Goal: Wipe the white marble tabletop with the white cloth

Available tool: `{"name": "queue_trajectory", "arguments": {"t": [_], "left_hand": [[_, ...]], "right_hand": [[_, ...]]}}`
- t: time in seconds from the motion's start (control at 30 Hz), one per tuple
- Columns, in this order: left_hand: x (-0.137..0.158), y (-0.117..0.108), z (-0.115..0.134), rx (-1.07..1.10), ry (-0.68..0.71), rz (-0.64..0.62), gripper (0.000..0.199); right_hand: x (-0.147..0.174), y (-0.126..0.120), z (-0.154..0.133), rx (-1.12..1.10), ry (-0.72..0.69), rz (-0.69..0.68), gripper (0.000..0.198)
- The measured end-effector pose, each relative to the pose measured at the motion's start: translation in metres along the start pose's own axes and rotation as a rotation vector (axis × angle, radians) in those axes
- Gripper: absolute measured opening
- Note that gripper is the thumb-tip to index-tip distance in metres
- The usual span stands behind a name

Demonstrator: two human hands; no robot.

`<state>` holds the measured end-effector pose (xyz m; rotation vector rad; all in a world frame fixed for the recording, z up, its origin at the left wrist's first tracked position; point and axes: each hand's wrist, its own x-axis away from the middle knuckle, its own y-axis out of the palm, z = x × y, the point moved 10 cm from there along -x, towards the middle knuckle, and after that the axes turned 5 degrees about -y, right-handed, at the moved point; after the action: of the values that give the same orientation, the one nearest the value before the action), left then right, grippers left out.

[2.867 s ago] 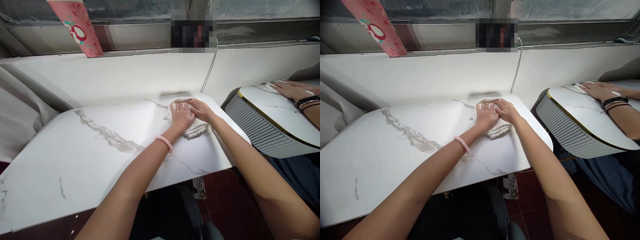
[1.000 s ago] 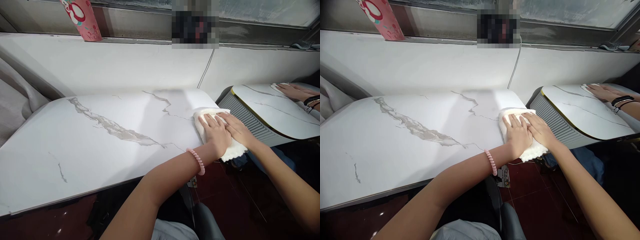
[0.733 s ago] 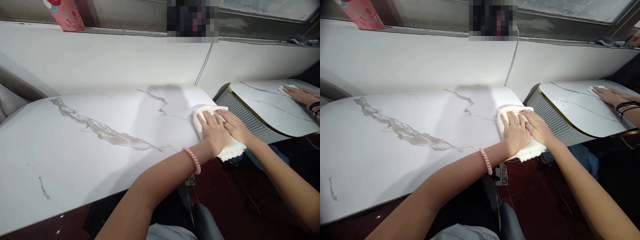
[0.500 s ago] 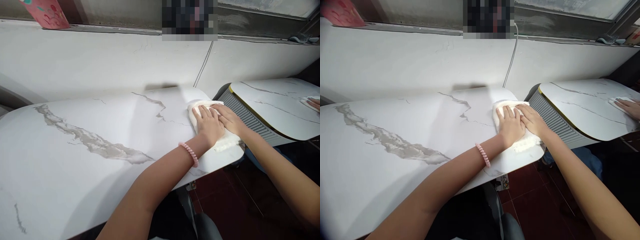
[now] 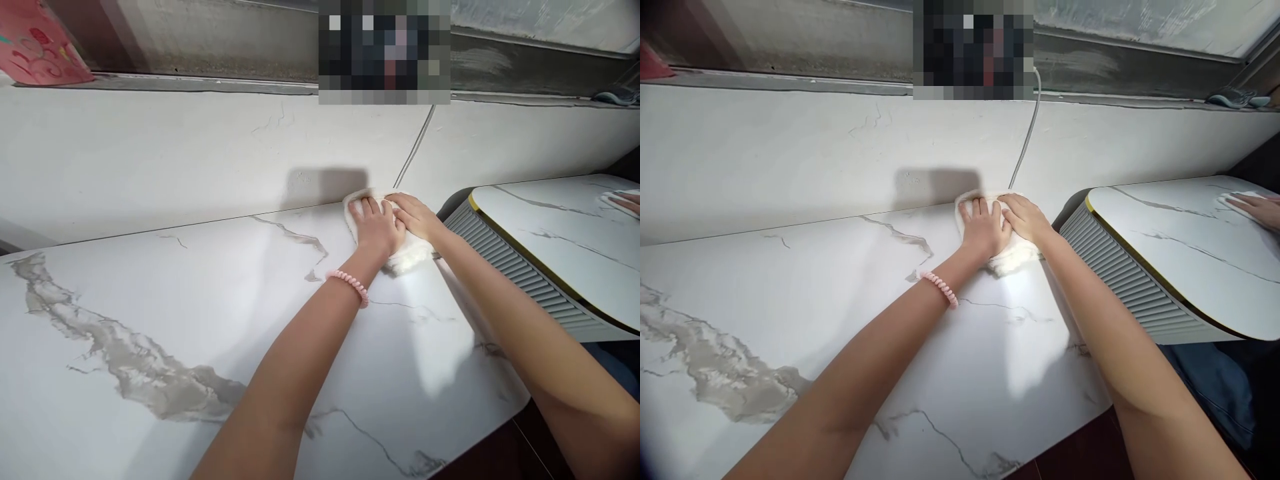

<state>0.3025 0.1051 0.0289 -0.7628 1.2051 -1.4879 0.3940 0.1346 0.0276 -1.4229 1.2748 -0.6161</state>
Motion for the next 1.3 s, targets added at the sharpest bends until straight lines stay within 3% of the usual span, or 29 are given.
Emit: {"name": "queue_trajectory", "arguments": {"t": [0.17,0.33,0.67,1.03,1.17,1.3], "left_hand": [[-0.012,0.002,-0.006,-0.027,-0.015,-0.01,0.059],[-0.004,0.002,-0.006,-0.042,-0.016,-0.006,0.061],[0.06,-0.004,0.011,-0.077,-0.025,-0.011,0.061],[0.166,-0.019,0.028,-0.091,0.108,-0.057,0.061],[0.206,-0.029,0.011,-0.165,0.117,-0.09,0.063],[0.236,-0.04,-0.02,-0.201,0.087,-0.102,0.063]], "right_hand": [[-0.01,0.002,0.005,0.018,0.038,0.023,0.047],[0.0,0.002,0.002,0.022,0.008,0.035,0.05],[0.061,-0.004,-0.021,0.018,-0.041,0.057,0.05],[0.165,-0.021,-0.084,0.051,-0.026,0.147,0.05],[0.186,-0.016,-0.13,0.06,-0.03,0.14,0.048],[0.188,-0.002,-0.18,0.04,-0.084,0.094,0.049]]}}
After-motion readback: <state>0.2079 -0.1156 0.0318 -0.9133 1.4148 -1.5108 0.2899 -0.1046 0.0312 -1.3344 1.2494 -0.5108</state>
